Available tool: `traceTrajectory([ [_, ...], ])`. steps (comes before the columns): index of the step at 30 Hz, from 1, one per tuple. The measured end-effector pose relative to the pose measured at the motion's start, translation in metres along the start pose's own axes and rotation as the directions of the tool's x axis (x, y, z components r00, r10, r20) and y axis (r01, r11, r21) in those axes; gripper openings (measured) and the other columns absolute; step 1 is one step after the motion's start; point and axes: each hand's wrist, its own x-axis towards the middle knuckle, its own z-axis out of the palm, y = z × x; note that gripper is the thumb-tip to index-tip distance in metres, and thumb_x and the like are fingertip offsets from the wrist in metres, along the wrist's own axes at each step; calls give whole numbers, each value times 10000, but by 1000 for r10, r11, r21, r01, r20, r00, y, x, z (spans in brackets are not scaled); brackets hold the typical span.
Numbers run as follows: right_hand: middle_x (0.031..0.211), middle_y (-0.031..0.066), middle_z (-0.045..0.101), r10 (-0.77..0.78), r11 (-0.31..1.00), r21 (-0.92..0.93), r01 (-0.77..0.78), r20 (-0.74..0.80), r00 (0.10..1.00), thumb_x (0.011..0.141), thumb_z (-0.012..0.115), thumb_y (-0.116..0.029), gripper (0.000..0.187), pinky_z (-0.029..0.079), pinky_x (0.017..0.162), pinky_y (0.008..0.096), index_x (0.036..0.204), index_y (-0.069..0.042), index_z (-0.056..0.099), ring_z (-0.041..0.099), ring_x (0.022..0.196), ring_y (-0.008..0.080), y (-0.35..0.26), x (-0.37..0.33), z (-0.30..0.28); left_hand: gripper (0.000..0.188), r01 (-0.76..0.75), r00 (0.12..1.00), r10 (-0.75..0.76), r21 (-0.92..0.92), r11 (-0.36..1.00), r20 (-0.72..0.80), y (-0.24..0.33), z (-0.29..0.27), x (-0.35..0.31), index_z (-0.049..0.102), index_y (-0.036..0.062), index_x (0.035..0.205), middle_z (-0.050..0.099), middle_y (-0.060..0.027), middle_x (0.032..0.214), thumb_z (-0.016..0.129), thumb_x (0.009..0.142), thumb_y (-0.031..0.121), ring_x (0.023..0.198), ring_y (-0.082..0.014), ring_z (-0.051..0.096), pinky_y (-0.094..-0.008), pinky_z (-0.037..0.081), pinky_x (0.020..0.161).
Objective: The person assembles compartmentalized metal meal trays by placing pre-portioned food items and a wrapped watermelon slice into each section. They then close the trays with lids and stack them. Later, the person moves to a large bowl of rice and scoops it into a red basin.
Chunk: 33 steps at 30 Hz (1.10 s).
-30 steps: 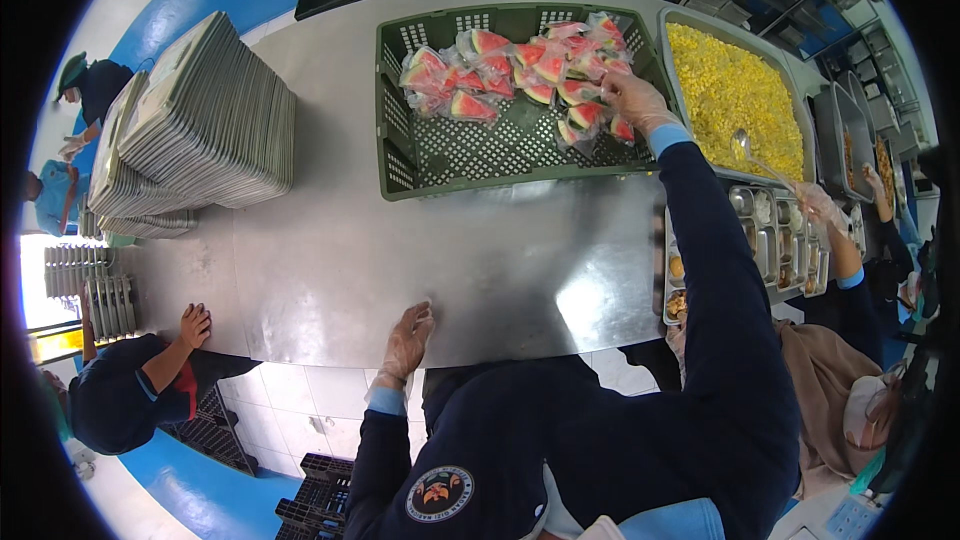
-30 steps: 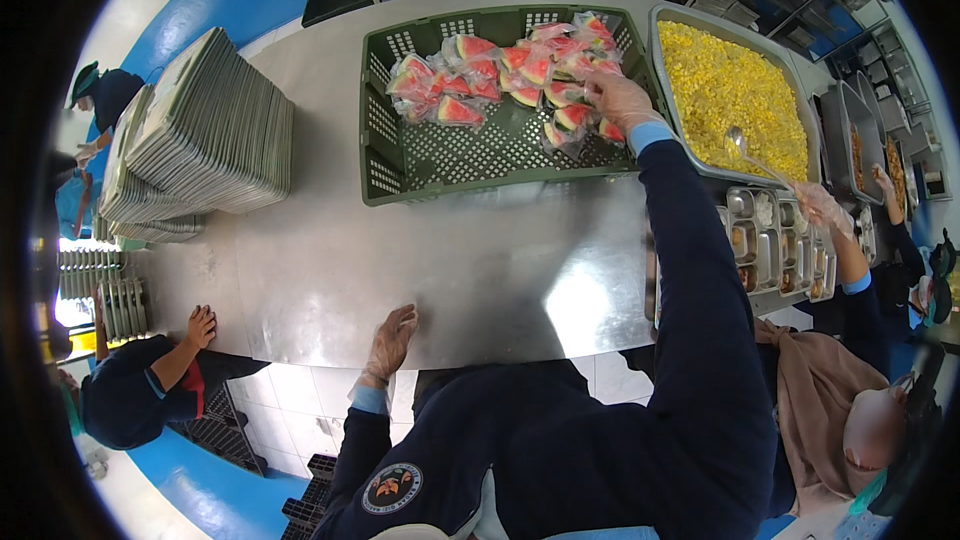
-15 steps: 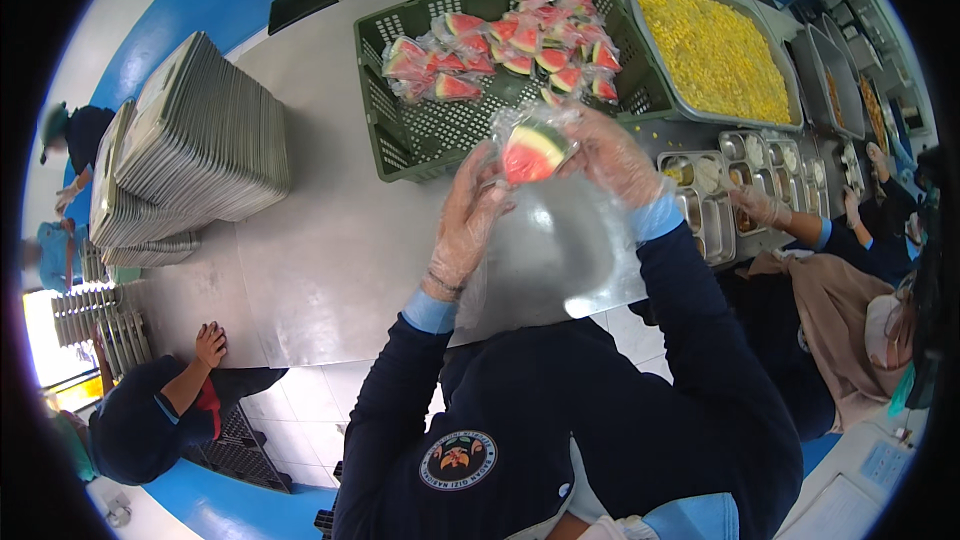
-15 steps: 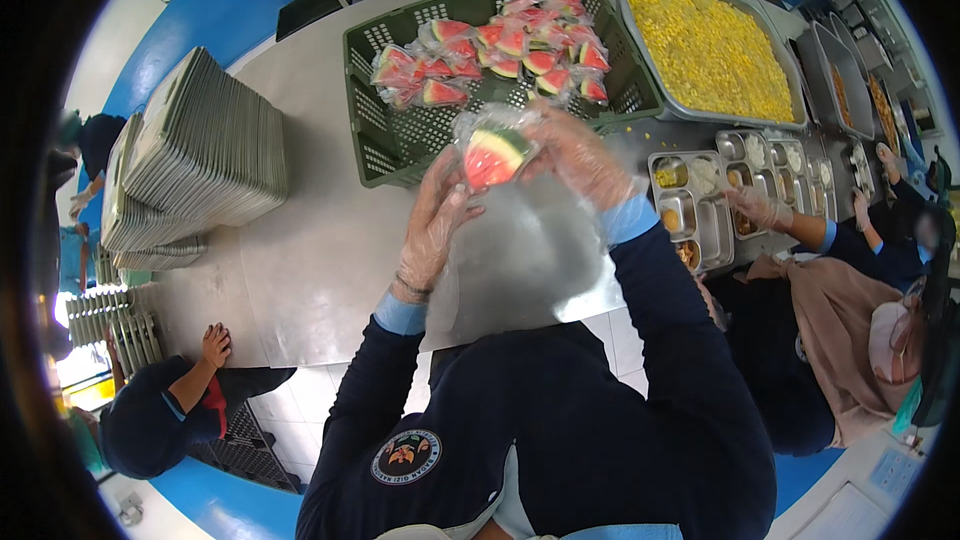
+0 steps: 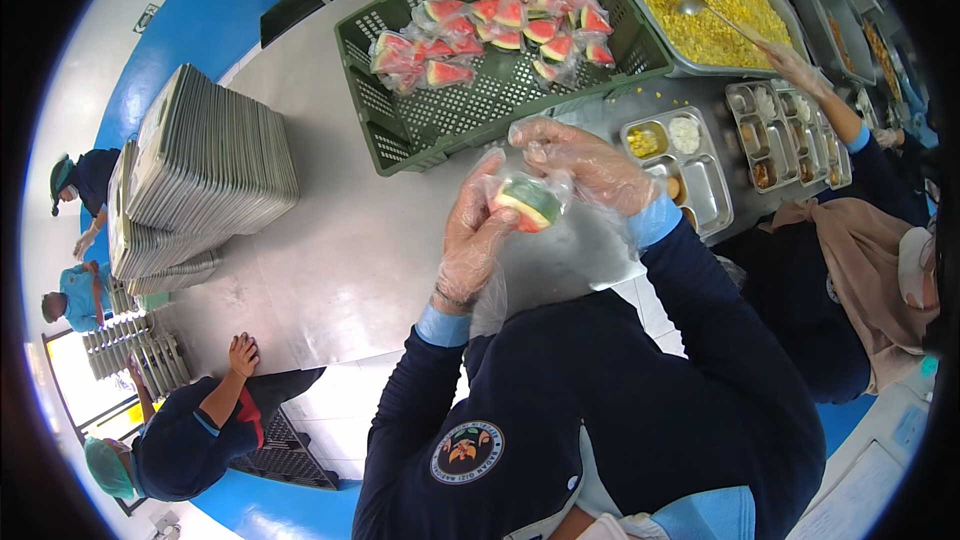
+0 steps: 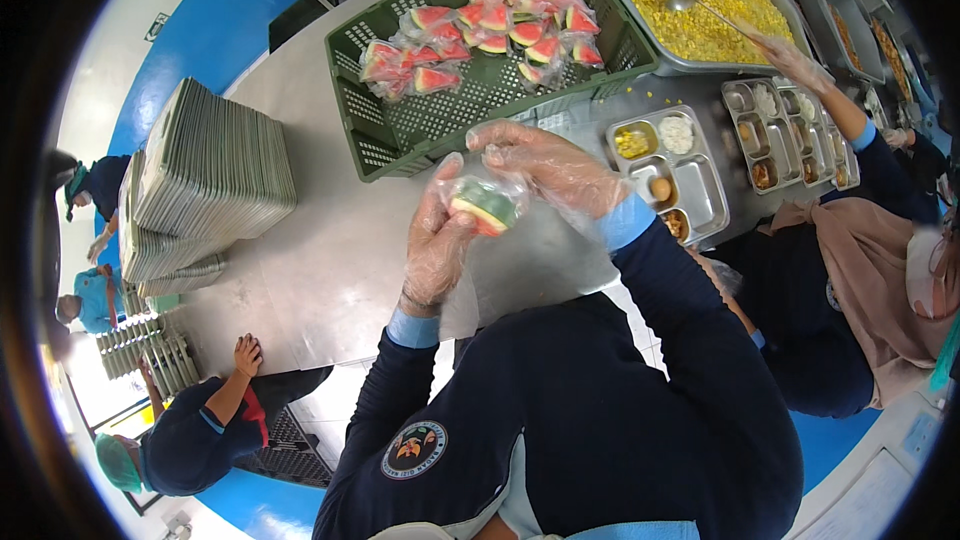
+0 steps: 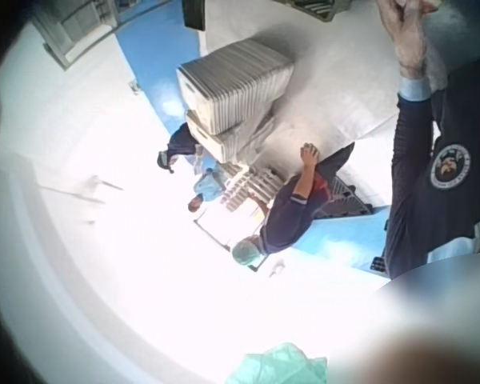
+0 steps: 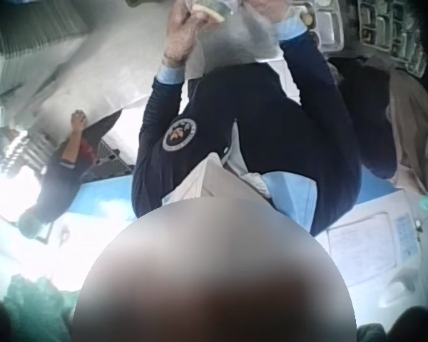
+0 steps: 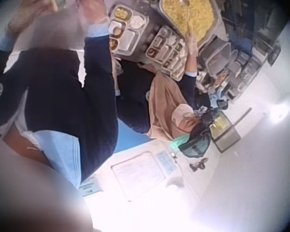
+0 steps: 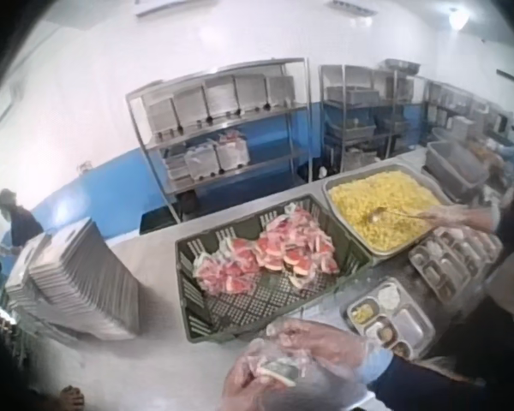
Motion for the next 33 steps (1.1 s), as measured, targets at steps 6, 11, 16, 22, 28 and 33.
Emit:
traceTrajectory([
  [6,1001,-30,566,123,967,245,-63,-240,963,1015,529,-133,281,421,646,219,1283,-84,596,489,746,60,45,3,16,499,-141,979,82,-330,933,-186,-12,5,3,399,53,1518,572,-89,1372,562,1054,136,1274,-234,567,-425,501,1075],
  [11,1123,36,637,-70,997,12,80,-354,933,1075,502,-280,304,531,777,278,1258,-68,619,612,958,128,81,-8,43,385,-188,941,73,-329,925,-331,-42,-7,14,476,61,1432,601,-81,1313,542,1059,134,1194,-208,590,-403,509,1014],
  [16,1162,56,644,-119,941,-339,8,-307,944,1099,439,-454,521,537,798,291,1377,-28,551,612,1015,145,84,-27,39,390,-53,969,-9,-240,969,-246,-67,-3,20,479,61,1427,628,-66,1258,555,1056,154,1079,-177,604,-353,495,906],
  [22,1069,0,618,68,997,-7,-83,-512,857,1025,598,-492,528,494,737,241,1338,-68,555,577,877,84,78,-60,-10,475,168,975,-176,-69,983,-133,-89,21,16,473,79,1461,613,-63,1290,608,1045,264,1143,-204,601,-358,480,947],
  [28,936,42,668,62,893,-230,-387,-788,612,976,640,-524,492,522,664,309,1155,-67,680,629,821,116,91,-120,-146,536,507,844,-517,-102,856,-143,-122,-17,-5,489,99,1460,583,-90,1368,659,1012,341,1246,-248,581,-392,465,1025],
  [33,904,130,715,387,680,-119,-724,-780,492,950,635,-563,546,571,733,381,1073,-40,733,702,899,238,118,-134,-181,499,596,772,-613,-144,790,-166,-145,-61,-20,521,109,1436,615,-102,1338,660,1011,332,1208,-237,603,-376,482,999],
])
